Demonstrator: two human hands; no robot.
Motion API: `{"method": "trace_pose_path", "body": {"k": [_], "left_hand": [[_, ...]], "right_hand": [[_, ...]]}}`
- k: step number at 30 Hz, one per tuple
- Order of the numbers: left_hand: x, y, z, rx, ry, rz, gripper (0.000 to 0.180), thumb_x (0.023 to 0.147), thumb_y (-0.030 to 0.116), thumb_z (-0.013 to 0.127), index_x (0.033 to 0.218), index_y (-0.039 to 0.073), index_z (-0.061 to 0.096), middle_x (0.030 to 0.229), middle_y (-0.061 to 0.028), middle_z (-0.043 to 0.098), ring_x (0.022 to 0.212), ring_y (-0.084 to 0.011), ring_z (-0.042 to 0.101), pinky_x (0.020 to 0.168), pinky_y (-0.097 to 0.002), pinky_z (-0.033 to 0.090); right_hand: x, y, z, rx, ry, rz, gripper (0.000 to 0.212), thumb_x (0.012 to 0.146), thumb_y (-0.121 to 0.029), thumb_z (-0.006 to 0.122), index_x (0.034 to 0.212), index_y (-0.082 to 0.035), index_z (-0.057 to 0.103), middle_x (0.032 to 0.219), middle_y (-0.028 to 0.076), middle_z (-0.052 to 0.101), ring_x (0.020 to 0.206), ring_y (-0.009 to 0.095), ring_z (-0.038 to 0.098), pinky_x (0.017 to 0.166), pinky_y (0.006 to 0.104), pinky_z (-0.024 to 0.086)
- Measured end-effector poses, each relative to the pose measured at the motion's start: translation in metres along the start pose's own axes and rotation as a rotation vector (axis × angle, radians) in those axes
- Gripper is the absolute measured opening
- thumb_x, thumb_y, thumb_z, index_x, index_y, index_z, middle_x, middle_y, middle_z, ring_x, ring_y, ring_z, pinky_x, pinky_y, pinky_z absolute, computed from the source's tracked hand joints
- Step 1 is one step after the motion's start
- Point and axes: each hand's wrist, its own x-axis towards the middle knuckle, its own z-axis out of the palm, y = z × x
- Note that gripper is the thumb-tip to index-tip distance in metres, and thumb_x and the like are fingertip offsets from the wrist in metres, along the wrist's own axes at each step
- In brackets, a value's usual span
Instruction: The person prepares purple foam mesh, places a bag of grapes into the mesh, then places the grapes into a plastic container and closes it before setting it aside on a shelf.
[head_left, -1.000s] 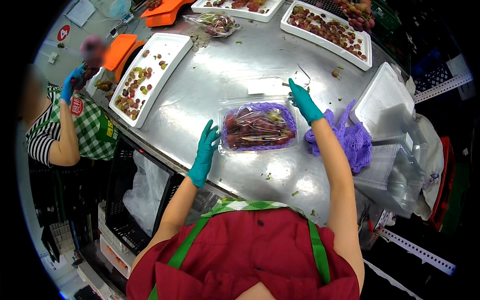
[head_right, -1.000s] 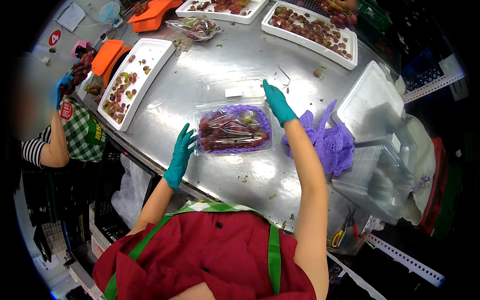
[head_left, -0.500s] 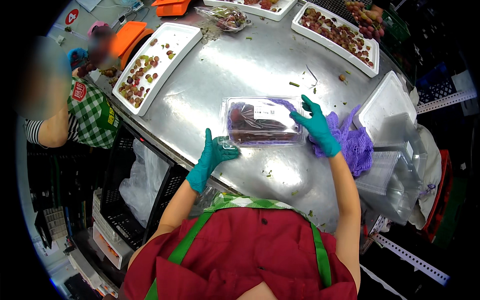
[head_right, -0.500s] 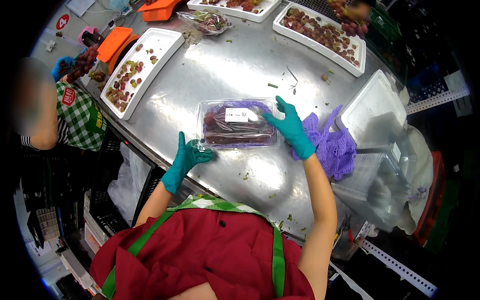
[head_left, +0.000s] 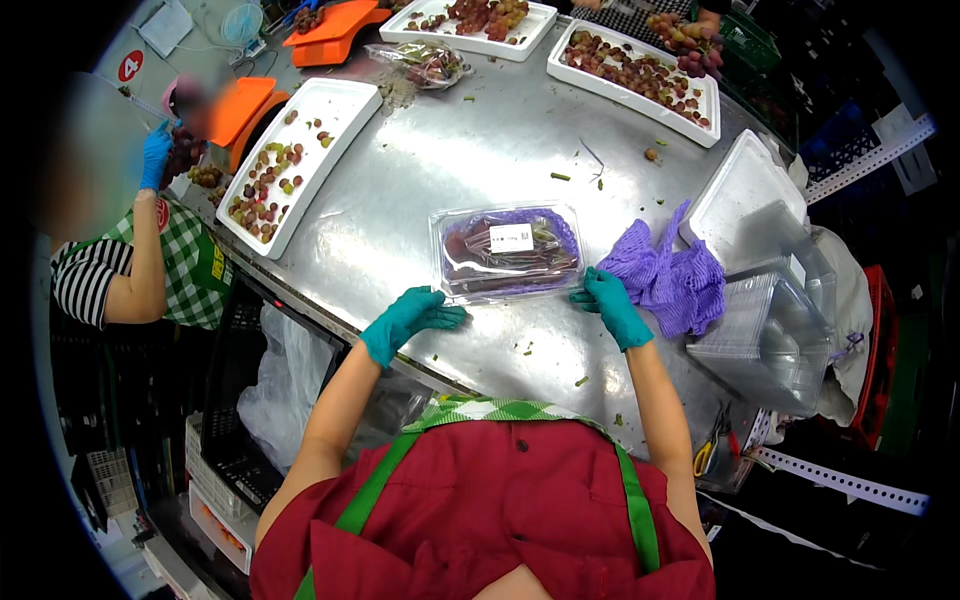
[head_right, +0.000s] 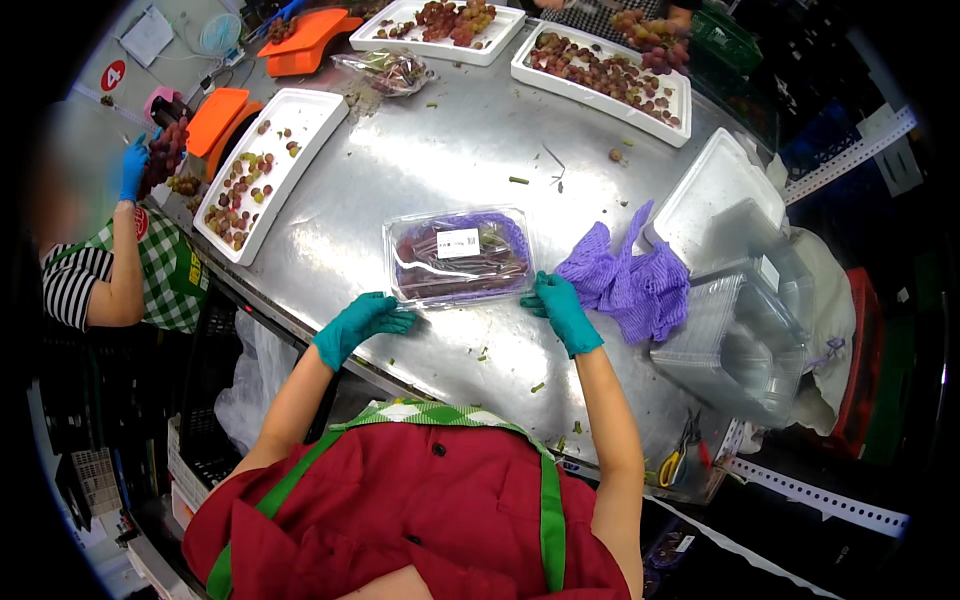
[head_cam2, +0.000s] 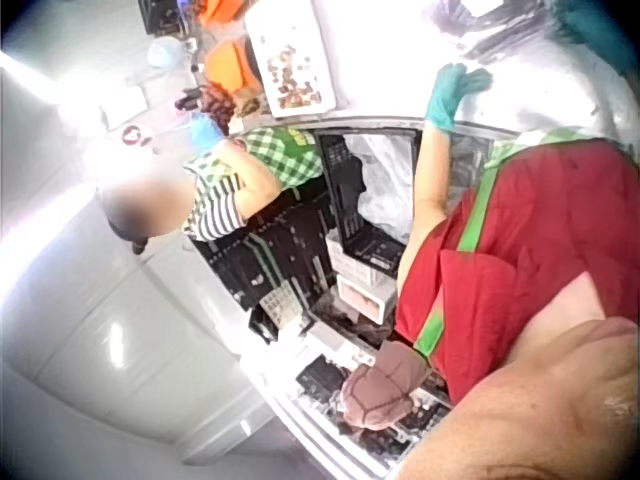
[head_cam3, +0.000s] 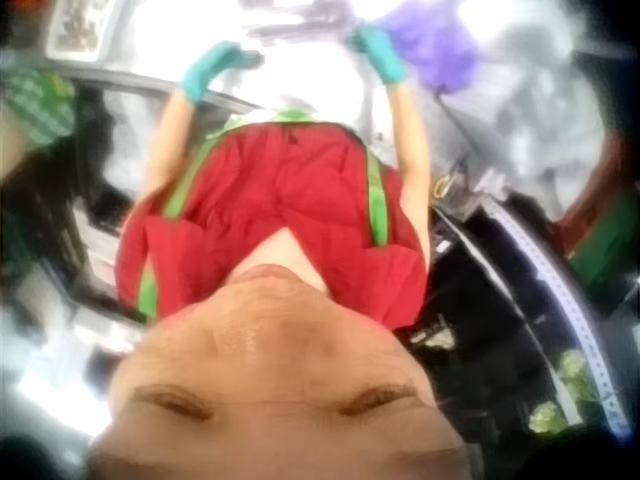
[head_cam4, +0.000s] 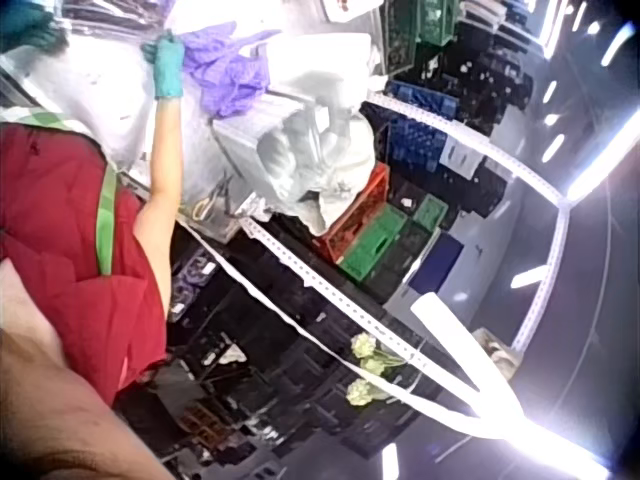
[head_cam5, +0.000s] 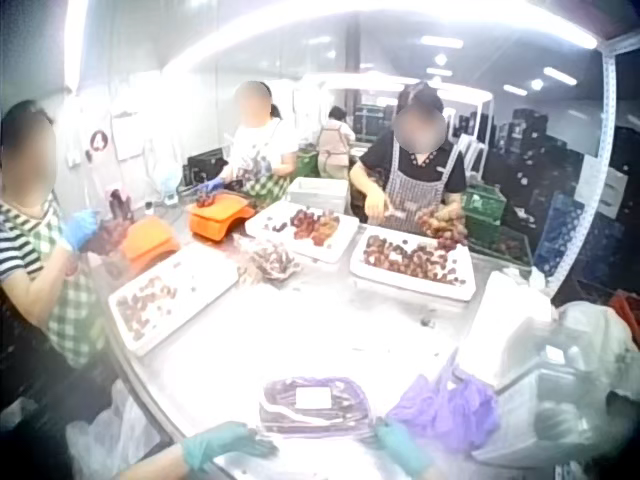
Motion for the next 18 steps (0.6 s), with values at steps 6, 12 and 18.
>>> {"method": "trace_pose_path", "body": {"k": [6, 12, 18], "left_hand": [[0.014, -0.017, 0.006, 0.018, 0.114, 0.112, 0.014, 0.087, 0.008, 0.041, 0.094, -0.003, 0.046, 0.088, -0.0242, 0.061, 0.078, -0.033, 0.064, 0.072, -0.0425, 0.055], [0.002, -0.032, -0.009, 0.046, 0.252, 0.16, 0.011, 0.087, 0.01, 0.044, 0.09, 0.0, 0.046, 0.082, -0.0204, 0.062, 0.07, -0.0275, 0.065, 0.067, -0.0382, 0.056], [-0.007, -0.032, 0.014, 0.11, 0.152, 0.208, 0.011, 0.089, 0.01, 0.042, 0.092, 0.0, 0.044, 0.088, -0.0233, 0.061, 0.077, -0.0316, 0.063, 0.073, -0.0411, 0.054]], "right_hand": [[0.007, 0.004, -0.007, -0.064, 0.038, -0.015, 0.006, 0.086, -0.012, 0.044, 0.081, -0.011, 0.046, 0.067, 0.001, 0.053, 0.054, 0.01, 0.051, 0.046, 0.0232, 0.038], [0.025, 0.019, 0.015, -0.154, 0.03, -0.064, 0.009, 0.087, -0.011, 0.04, 0.08, -0.011, 0.046, 0.064, 0.001, 0.051, 0.05, 0.01, 0.048, 0.043, 0.0237, 0.037], [0.011, 0.033, -0.007, -0.071, 0.099, -0.09, 0.01, 0.088, -0.012, 0.04, 0.082, -0.009, 0.047, 0.065, 0.003, 0.051, 0.048, 0.013, 0.049, 0.042, 0.0261, 0.037]]}}
